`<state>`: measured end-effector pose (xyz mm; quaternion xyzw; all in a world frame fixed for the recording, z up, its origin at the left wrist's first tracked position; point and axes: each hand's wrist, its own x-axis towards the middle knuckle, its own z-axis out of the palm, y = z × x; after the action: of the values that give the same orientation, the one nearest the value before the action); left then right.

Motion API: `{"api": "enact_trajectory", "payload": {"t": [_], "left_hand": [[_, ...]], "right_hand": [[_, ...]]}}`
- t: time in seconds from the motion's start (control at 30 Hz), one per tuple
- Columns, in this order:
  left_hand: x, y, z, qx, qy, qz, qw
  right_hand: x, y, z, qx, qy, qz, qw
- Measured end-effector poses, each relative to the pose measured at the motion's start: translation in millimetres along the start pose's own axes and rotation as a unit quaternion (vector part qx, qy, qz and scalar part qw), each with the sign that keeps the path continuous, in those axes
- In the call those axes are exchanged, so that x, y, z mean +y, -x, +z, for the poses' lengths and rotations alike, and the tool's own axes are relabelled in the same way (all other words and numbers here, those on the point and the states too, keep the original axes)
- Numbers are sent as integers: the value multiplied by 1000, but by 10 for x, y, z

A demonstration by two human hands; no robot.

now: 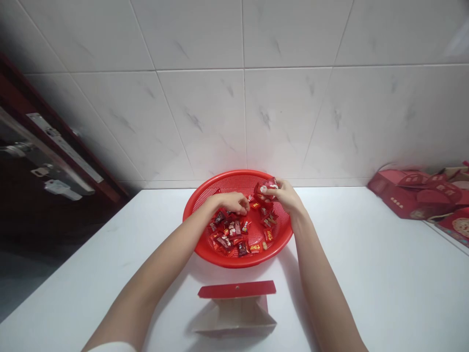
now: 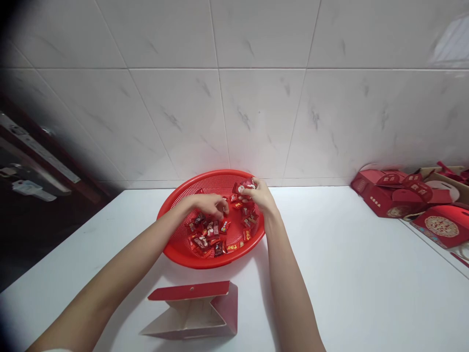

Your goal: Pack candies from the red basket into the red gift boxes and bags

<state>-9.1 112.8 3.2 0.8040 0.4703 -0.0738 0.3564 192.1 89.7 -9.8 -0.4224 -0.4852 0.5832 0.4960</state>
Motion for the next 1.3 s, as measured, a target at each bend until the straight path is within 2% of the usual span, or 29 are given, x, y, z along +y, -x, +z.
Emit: {"api": "enact_trajectory", "payload": {"t": [0.1,0.17,0.27,0.37,0.43,0.73,0.87,1.3], "left_hand": [[22,14,49,-63,-51,-42,996],[42,8,79,-85,-76,-73,991],[67,-2,104,-95,-105,-97,985],[73,5,102,-102,-114,-88,984],[68,18,89,-103,-85,-76,988],[29,29,12,-1,14,43,999],[20,21,3,38,31,71,996],[-2,-2,-14,127,-14,65,990]], "right_hand": [[11,-12,-5,2,-2,-5,1000],[4,-10,-6,8,-10,1,1000],[-13,2,-10,4,-34,13,999],[-17,8,-22,-13,-67,17,997],[-12,5,-32,-19,-88,13,996],[-57,24,-33,4,-126,21,992],[-66,28,-28,10,-121,22,992],[-58,28,-22,10,-110,10,994]]}}
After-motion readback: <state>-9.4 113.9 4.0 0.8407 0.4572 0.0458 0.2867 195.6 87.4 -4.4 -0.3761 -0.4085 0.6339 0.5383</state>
